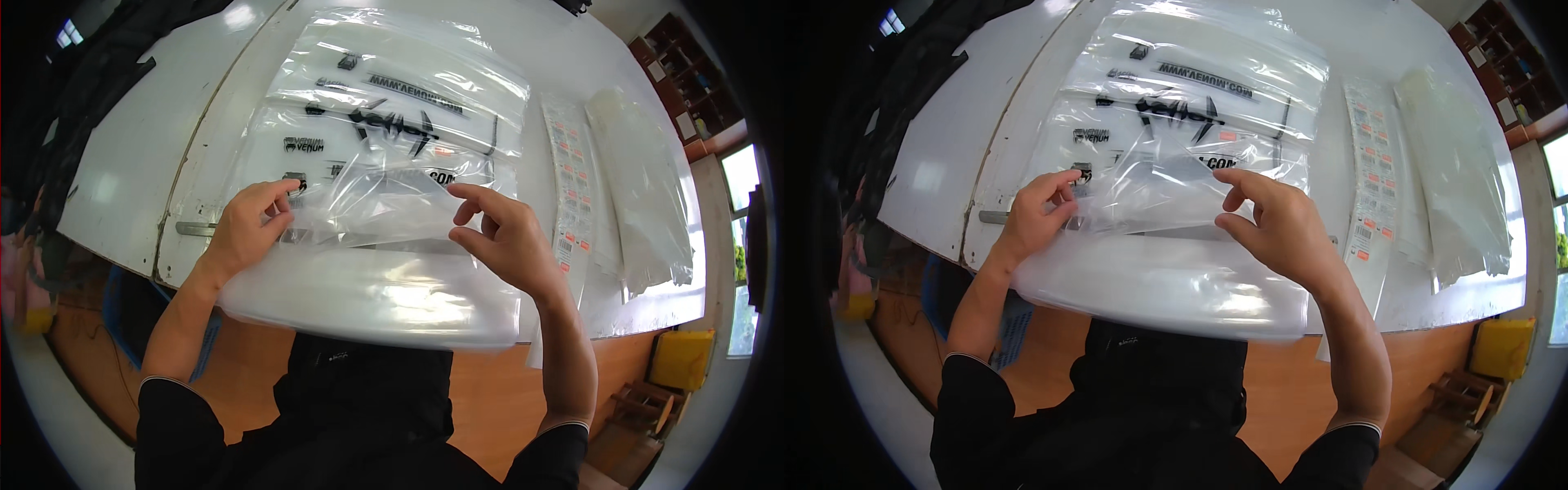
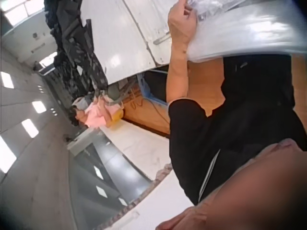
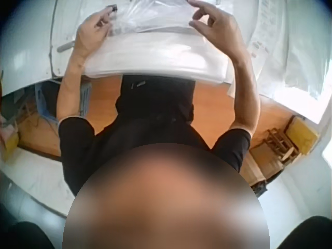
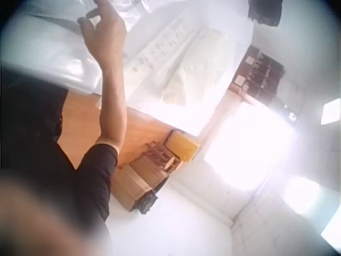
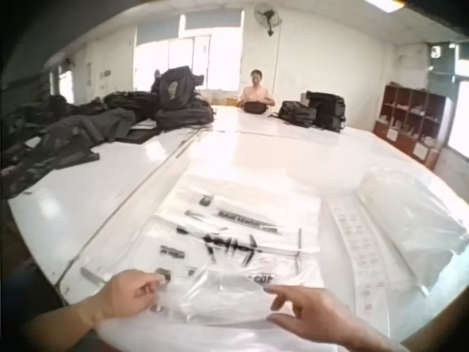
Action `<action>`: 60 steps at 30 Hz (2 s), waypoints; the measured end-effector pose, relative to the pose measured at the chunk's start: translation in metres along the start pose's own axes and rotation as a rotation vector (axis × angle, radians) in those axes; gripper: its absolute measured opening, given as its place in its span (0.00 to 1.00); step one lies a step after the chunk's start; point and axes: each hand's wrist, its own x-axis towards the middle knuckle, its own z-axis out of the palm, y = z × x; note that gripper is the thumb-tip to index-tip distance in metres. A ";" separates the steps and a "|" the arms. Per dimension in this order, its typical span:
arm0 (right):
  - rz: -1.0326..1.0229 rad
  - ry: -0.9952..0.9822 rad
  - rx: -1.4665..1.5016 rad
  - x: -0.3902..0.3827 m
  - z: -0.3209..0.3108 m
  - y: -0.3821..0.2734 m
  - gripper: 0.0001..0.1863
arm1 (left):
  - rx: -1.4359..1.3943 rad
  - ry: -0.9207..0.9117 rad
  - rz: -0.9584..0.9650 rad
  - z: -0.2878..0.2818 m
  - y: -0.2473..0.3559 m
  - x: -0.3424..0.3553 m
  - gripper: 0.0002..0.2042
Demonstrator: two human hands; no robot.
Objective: The person peels stickers from a sheet and applies them to clear plastic bags on a workbench, using a metal ruler to assist with alignment and pressing.
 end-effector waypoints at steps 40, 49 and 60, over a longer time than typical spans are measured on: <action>-0.188 0.310 -0.659 -0.070 -0.001 0.103 0.22 | 0.318 -0.349 0.369 0.013 0.039 -0.092 0.27; -0.088 0.207 -0.384 -0.095 -0.002 0.085 0.26 | 0.239 -0.174 0.235 -0.003 0.039 -0.111 0.22; 0.244 0.255 0.362 -0.198 0.031 0.091 0.37 | 0.243 -0.158 0.433 -0.014 0.061 -0.130 0.20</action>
